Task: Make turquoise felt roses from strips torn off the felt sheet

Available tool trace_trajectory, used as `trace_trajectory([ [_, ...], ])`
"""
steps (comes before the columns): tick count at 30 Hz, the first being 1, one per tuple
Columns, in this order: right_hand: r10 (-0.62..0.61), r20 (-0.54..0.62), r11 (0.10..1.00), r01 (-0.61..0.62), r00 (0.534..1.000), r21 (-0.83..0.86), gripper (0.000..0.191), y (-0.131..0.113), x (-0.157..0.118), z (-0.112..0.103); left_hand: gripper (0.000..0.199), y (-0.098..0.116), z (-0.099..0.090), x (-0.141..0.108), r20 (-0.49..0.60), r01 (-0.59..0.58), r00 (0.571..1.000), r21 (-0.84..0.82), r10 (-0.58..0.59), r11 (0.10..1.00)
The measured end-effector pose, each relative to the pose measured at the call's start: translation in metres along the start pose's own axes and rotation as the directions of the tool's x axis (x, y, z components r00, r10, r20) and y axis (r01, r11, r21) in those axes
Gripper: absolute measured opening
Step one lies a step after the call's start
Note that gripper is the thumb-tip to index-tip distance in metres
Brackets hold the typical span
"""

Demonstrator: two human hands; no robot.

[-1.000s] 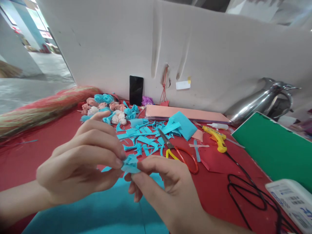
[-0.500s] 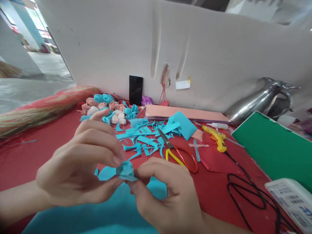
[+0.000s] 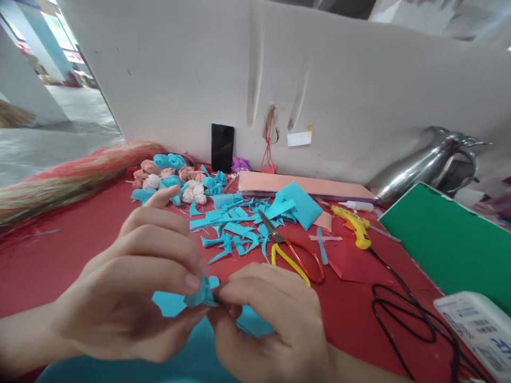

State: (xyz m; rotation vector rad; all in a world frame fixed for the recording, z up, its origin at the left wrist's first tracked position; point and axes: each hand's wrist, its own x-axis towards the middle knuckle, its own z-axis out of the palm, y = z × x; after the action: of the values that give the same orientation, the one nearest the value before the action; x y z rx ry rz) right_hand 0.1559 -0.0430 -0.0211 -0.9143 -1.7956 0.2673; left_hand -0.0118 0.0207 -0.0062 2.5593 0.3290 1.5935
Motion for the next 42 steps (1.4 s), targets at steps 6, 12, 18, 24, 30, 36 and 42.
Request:
trace_trajectory([
  [6,-0.015,-0.021,0.993,0.018,1.000,0.118,0.035,0.003,0.006,0.000,0.023,0.002,0.005,-0.001,0.012,0.054,0.999,-0.092,-0.053,0.994],
  [12,-0.031,0.001,0.982,0.030,1.000,0.188,0.027,0.006,0.015,-0.004,0.020,-0.002,0.001,-0.002,0.170,0.390,0.921,-0.461,-0.352,0.797],
  [18,0.042,0.067,0.958,-0.059,0.997,0.282,0.033,0.009,0.016,-0.006,0.016,-0.003,-0.007,0.007,0.436,0.593,0.805,-0.566,-0.402,0.573],
  [24,0.179,0.207,0.869,-0.253,0.962,0.425,0.019,0.011,0.016,-0.002,0.020,-0.008,-0.012,0.013,0.689,0.766,0.639,-0.527,-0.343,0.368],
  [30,0.317,0.470,0.652,-0.549,0.824,0.522,0.018,0.022,0.011,0.000,0.015,-0.012,-0.011,0.011,0.743,0.779,0.621,-0.550,-0.251,0.300],
  [36,0.275,0.639,0.493,-0.676,0.718,0.547,0.012,0.025,0.010,-0.001,0.015,-0.015,-0.010,0.012,0.730,0.717,0.657,-0.526,-0.189,0.458],
  [42,0.240,0.722,0.365,-0.749,0.649,0.553,0.009,0.027,0.012,-0.001,0.020,-0.016,-0.010,0.013,0.691,0.622,0.714,-0.551,-0.114,0.556],
])
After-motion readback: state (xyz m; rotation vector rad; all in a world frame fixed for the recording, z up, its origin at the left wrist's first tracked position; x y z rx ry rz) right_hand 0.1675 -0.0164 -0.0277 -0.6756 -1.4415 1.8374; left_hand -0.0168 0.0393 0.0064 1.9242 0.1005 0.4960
